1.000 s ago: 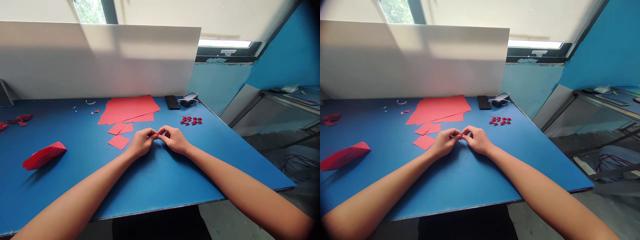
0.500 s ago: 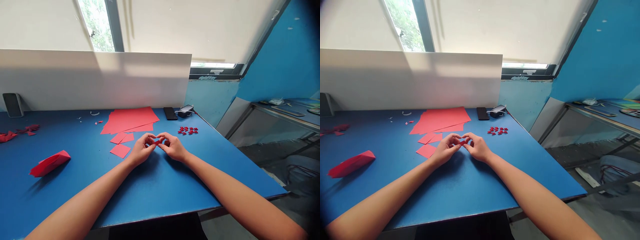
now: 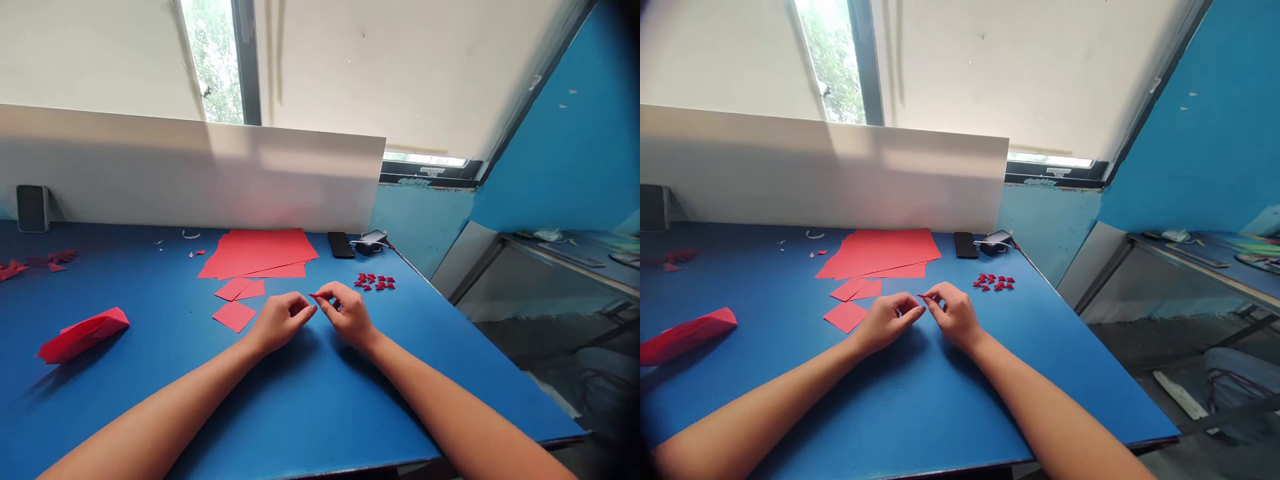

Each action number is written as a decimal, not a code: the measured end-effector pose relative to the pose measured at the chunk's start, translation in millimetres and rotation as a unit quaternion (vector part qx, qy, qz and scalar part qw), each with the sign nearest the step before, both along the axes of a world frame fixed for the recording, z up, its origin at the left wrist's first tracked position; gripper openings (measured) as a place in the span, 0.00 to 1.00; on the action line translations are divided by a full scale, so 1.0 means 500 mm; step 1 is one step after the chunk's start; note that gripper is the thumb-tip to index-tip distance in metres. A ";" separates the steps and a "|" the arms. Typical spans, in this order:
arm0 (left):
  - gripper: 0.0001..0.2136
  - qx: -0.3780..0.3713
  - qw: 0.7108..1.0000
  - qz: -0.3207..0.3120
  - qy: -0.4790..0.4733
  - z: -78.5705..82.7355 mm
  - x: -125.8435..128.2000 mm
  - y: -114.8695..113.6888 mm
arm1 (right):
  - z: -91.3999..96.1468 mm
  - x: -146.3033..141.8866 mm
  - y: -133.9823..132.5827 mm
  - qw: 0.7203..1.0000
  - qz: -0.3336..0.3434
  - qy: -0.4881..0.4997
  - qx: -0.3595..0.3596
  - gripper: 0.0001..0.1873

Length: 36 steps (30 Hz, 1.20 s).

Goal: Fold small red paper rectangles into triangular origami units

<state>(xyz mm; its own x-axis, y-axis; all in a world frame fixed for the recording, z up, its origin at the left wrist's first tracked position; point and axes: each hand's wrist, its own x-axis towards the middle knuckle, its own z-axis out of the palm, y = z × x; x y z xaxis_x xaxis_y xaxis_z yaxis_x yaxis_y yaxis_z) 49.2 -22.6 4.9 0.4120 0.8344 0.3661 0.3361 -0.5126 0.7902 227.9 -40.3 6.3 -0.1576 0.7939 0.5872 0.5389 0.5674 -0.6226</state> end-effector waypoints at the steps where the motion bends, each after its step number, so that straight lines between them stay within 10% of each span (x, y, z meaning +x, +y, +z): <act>1: 0.13 -0.005 1.000 -0.019 0.011 0.001 0.002 -0.004 | 0.001 0.000 -0.001 1.000 -0.001 -0.004 0.021 0.06; 10: 0.16 -0.063 0.995 -0.033 -0.064 -0.005 0.007 -0.002 | -0.001 -0.006 -0.011 0.995 0.020 -0.014 0.101 0.12; 30: 0.16 -0.256 0.950 -0.065 -0.169 0.002 0.002 0.015 | -0.001 -0.026 -0.005 0.939 0.077 0.226 -0.248 0.17; 36: 0.18 -0.263 0.943 -0.054 -0.195 0.002 0.009 0.017 | -0.015 -0.022 -0.012 0.991 -0.064 0.099 -0.057 0.09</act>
<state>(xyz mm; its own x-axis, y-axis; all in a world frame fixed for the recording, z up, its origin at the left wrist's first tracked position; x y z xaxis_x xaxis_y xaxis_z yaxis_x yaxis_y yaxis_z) 53.8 -14.0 6.1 0.4253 0.9034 0.0544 -0.0649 -0.0295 0.9975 216.8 -46.3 -1.2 0.0583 0.8626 0.5024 0.4622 0.4228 -0.7795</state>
